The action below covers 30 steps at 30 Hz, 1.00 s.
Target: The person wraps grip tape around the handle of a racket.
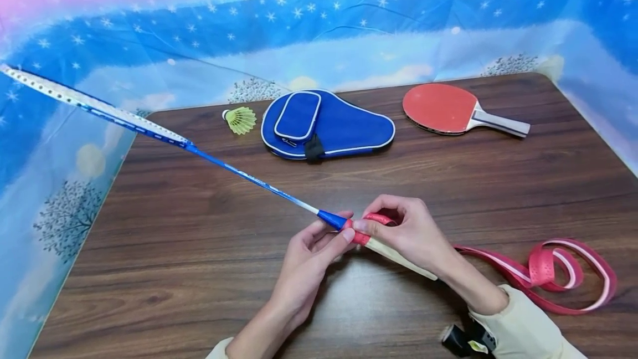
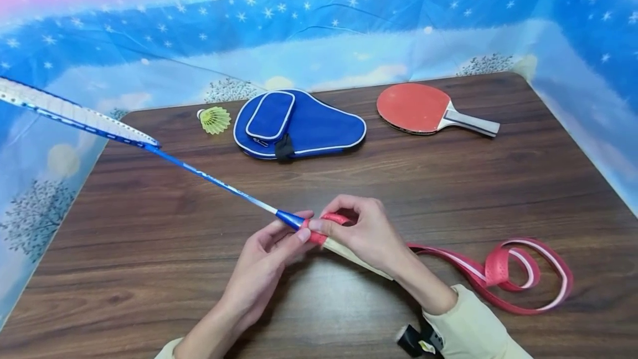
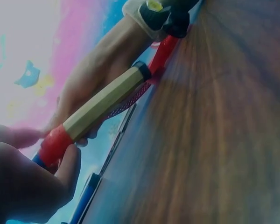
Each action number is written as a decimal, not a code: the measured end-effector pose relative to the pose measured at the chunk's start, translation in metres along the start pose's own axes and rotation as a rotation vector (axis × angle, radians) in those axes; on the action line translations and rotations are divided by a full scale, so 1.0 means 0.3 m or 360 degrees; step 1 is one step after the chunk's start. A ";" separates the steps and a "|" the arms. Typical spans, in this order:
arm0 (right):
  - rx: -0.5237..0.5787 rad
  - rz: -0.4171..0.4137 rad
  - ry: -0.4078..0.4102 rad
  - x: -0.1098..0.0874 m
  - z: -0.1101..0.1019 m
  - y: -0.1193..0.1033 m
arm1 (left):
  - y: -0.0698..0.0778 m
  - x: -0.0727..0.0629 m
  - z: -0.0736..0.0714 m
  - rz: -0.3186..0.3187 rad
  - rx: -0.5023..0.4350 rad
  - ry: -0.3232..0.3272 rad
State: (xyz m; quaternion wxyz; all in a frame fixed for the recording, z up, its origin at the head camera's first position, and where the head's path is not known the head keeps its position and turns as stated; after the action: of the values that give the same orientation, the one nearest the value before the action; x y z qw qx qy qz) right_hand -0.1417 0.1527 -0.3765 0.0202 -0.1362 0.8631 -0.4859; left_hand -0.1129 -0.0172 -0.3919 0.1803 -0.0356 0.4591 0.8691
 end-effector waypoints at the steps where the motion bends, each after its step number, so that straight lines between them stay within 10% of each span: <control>1: -0.0018 -0.0021 0.0032 0.000 -0.003 -0.005 | -0.003 0.001 0.002 0.0004 -0.0009 0.0000; 8: -0.0165 -0.0153 0.0098 -0.012 -0.006 -0.041 | -0.021 -0.001 0.002 0.0086 0.0038 0.0003; 15: -0.0174 0.0070 -0.0001 -0.006 -0.002 0.004 | -0.010 -0.006 0.007 0.0207 0.0155 -0.0061; 30: 0.0178 -0.0106 -0.0178 0.004 -0.019 0.013 | -0.016 -0.012 0.007 0.0241 0.0214 -0.0065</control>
State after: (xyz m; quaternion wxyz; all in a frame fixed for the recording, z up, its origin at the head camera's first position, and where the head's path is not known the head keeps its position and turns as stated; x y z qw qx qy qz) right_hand -0.1446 0.1590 -0.3768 0.0598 -0.1902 0.8271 -0.5255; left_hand -0.1078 -0.0140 -0.3935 0.1254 0.0290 0.5140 0.8481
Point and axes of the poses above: each hand's wrist, its own x-axis towards the middle knuckle, its own z-axis out of the palm, y = z × x, the point moved 5 cm from there along x, towards the middle knuckle, and after that the axes turned 13 degrees about -x, right-handed, at the moved point
